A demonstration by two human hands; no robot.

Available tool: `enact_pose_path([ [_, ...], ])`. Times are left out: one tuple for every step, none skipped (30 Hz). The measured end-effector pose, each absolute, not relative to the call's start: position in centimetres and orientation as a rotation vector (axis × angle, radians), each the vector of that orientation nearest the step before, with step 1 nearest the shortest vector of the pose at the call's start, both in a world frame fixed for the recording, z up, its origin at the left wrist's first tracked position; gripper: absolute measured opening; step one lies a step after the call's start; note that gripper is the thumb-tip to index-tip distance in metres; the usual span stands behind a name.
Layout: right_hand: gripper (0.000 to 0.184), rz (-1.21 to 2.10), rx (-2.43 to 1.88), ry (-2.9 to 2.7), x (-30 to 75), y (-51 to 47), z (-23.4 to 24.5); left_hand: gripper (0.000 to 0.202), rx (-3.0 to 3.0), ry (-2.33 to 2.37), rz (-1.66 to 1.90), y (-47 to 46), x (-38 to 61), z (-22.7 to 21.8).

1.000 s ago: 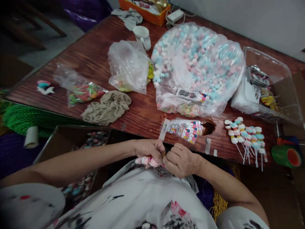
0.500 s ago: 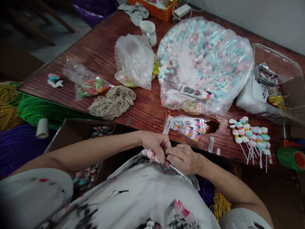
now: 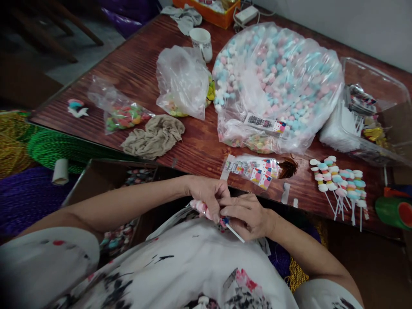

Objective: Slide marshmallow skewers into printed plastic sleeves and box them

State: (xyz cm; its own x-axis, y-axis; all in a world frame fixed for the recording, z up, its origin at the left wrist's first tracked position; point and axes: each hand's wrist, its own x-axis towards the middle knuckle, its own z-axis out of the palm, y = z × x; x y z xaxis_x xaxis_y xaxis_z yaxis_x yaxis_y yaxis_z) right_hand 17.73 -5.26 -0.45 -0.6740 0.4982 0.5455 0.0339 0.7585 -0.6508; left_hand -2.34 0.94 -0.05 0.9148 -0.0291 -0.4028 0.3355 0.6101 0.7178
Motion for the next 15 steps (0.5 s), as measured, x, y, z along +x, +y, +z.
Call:
enact_pose_path([
  [0.024, 0.785, -0.383, -2.187, 17.6, -5.2, -0.4, 0.018, 0.890, 0.359, -0.230, 0.8, -2.2, -0.3],
  [0.021, 0.759, -0.372, -2.176, 17.6, -5.2, -0.4, 0.020, 0.881, 0.351, -0.242, 0.7, -2.1, -0.5],
  [0.019, 0.727, -0.363, -2.173, 17.6, -5.1, -0.5, 0.022, 0.871, 0.347, -0.250, 0.5, -1.9, -0.6],
  [0.018, 0.701, -0.353, -2.182, 17.7, -5.1, -0.5, 0.023, 0.862, 0.343, -0.250, 0.4, -1.8, -0.8],
  [0.018, 0.685, -0.341, -2.204, 17.8, -5.1, -0.6, 0.024, 0.856, 0.340, -0.242, 0.2, -1.7, -0.9],
  [0.018, 0.667, -0.323, -2.234, 18.0, -5.1, -0.6, 0.025, 0.850, 0.337, -0.233, 0.1, -1.7, -0.9],
  [0.019, 0.643, -0.306, -2.263, 18.1, -5.1, -0.5, 0.026, 0.844, 0.334, -0.226, 0.0, -1.7, -0.9],
  [0.020, 0.614, -0.291, -2.290, 18.3, -5.1, -0.5, 0.027, 0.835, 0.333, -0.220, 0.0, -1.7, -0.9],
  [0.020, 0.583, -0.288, -2.309, 18.4, -5.2, -0.4, 0.029, 0.822, 0.334, -0.217, -0.1, -1.7, -0.9],
  [0.020, 0.552, -0.299, -2.323, 18.4, -5.2, -0.2, 0.031, 0.806, 0.337, -0.214, -0.1, -1.8, -0.9],
  [0.020, 0.528, -0.324, -2.333, 18.4, -5.2, -0.1, 0.034, 0.790, 0.340, -0.212, -0.1, -1.8, -1.0],
  [0.020, 0.510, -0.349, -2.334, 18.3, -5.3, 0.0, 0.038, 0.775, 0.341, -0.211, -0.1, -1.9, -1.0],
  [0.020, 0.500, -0.369, -2.333, 18.3, -5.3, 0.0, 0.042, 0.764, 0.340, -0.210, -0.1, -1.9, -1.1],
  [0.021, 0.495, -0.384, -2.332, 18.1, -5.3, 0.0, 0.046, 0.756, 0.336, -0.208, -0.1, -1.9, -1.2],
  [0.021, 0.492, -0.390, -2.330, 18.0, -5.3, -0.1, 0.050, 0.751, 0.327, -0.205, -0.1, -2.0, -1.3],
])
